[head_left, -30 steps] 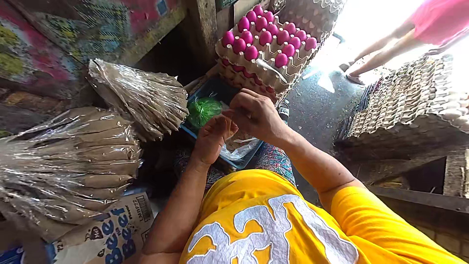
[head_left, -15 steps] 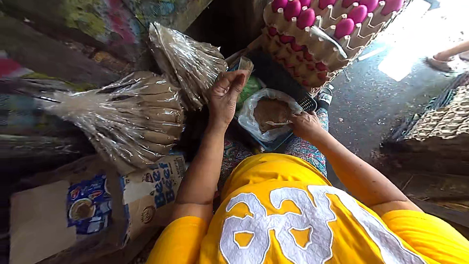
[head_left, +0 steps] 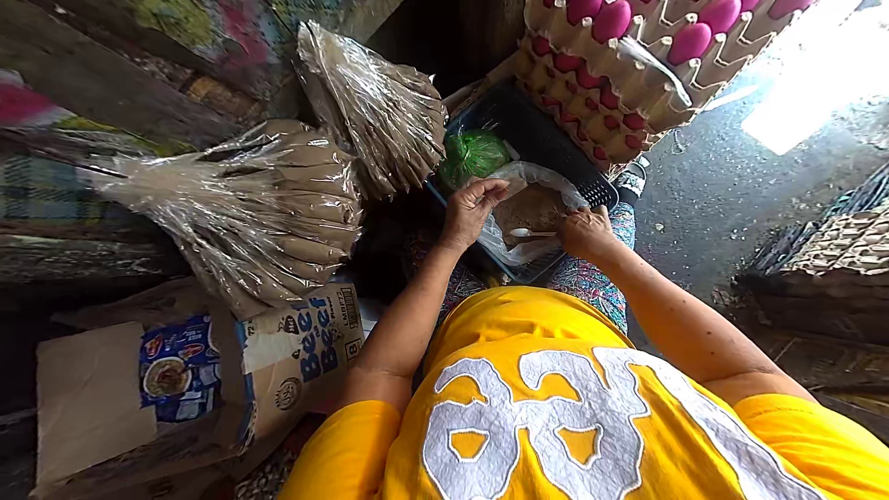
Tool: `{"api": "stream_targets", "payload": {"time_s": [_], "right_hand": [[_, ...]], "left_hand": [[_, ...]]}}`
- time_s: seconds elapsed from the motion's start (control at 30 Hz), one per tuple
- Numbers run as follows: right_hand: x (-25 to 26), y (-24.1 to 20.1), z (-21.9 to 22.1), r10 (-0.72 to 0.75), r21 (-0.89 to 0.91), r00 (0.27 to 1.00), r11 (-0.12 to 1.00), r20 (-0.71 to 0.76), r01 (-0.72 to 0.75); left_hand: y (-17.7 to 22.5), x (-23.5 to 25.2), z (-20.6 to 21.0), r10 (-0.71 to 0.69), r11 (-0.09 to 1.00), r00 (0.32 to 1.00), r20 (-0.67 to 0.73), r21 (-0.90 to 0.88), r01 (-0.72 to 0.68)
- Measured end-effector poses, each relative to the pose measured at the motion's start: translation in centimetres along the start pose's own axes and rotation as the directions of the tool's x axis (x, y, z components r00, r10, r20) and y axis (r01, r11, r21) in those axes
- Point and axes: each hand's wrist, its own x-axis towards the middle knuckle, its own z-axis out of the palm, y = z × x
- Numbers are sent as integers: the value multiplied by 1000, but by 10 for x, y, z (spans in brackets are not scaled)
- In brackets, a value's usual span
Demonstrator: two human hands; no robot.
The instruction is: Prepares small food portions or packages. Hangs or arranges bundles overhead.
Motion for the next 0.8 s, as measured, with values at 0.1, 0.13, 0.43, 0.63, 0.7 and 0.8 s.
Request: {"api": "stream_targets", "payload": {"time_s": [0.1, 0.13, 0.43, 0.63, 0.7, 0.8], "right_hand": [[-2, 0, -4, -17, -31, 999, 999, 35, 18], [-2, 1, -5, -28, -45, 998, 999, 49, 30], [-5, -1, -7, -97, 16, 995, 995, 40, 96], [-17, 3, -22, -85, 77, 994, 993, -66, 90], [-19, 12, -20, -138, 117, 974, 980, -180, 160], [-18, 25, -14, -176, 215, 934, 944, -310, 249]], "left_hand": [[0, 3, 0, 37, 999, 999, -23, -28, -38], [0, 5, 0, 50, 998, 998, -35, -32, -51], [4, 3, -5, 19, 999, 999, -50, -34, -21], [3, 2, -7, -9, 1000, 998, -54, -10, 8], [2, 2, -6, -5, 1000, 999, -46, -12, 5], [-2, 2, -2, 10, 1000, 1000, -8, 12, -10]]}}
